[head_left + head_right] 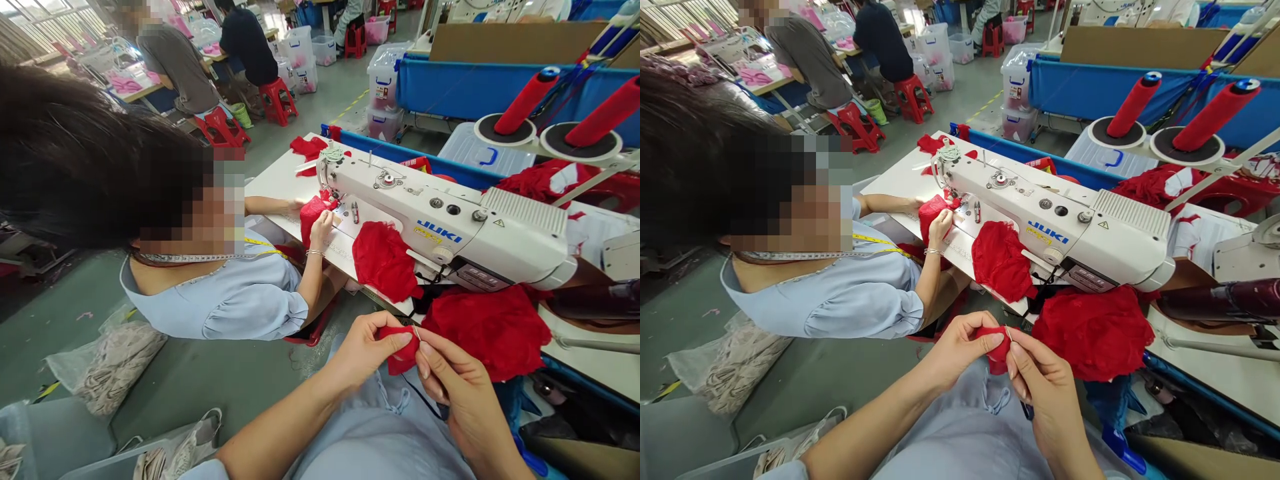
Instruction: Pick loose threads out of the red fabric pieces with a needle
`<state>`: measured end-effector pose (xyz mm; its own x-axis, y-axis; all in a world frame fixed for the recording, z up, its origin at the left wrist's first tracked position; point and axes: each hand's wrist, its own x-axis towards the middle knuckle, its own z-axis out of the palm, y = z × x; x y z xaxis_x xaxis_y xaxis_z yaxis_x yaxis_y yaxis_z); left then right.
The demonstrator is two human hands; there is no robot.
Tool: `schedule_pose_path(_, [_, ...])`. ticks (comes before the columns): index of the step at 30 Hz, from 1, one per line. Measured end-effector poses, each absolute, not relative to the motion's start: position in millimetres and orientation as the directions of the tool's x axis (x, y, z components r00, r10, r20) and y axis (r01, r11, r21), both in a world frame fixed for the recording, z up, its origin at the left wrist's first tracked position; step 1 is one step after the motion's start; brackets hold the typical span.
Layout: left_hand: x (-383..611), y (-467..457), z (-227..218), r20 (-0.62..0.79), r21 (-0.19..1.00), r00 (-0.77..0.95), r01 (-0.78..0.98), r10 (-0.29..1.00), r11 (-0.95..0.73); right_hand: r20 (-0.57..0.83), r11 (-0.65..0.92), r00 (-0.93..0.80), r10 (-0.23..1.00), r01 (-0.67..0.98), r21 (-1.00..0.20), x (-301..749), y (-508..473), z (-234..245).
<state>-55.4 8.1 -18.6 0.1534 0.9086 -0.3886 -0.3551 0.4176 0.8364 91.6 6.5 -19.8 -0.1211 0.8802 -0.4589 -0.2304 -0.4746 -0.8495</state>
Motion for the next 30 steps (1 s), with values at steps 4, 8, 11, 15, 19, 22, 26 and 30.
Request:
schedule_pose_path(4, [-53,10,-22,-0.393,0.878,0.187,-0.215,0.9,0.428,-0.389,-0.394,-0.065,0.919,-0.129,-0.91,92,10,-24])
schedule_pose_path(8, [-54,12,-20,-0.379,0.907,0.245,-0.093,0.893,0.41,-0.24,-0.24,-0.023,0.971,-0.006,-0.971,94,12,-28])
schedule_pose_path(11, [-59,11,-16,-0.422,0.895,0.272,-0.026,0.865,0.445,-0.204,-0.204,0.0,0.979,0.045,-0.978,96,10,-31])
schedule_pose_path(15, [-62,11,-12,-0.356,0.934,0.248,0.122,0.901,0.335,-0.088,-0.089,0.015,0.996,0.185,-0.979,100,10,-30])
schedule_pose_path(19, [-60,13,-14,-0.233,0.967,0.333,0.176,0.914,0.182,0.117,0.136,-0.072,0.991,0.397,-0.908,106,17,-25])
schedule_pose_path(22, [-58,16,-22,-0.215,0.964,0.43,0.236,0.877,0.121,0.467,0.554,-0.308,0.829,0.568,-0.609,107,18,-24])
schedule_pose_path(26, [-54,20,-31,-0.174,0.929,0.466,0.37,0.868,-0.013,0.599,0.777,-0.503,0.622,0.487,-0.398,104,8,-29])
schedule_pose_path(30, [-51,22,-40,-0.223,0.89,0.487,0.456,0.845,-0.027,0.608,0.821,-0.554,0.568,0.43,-0.376,109,1,-24])
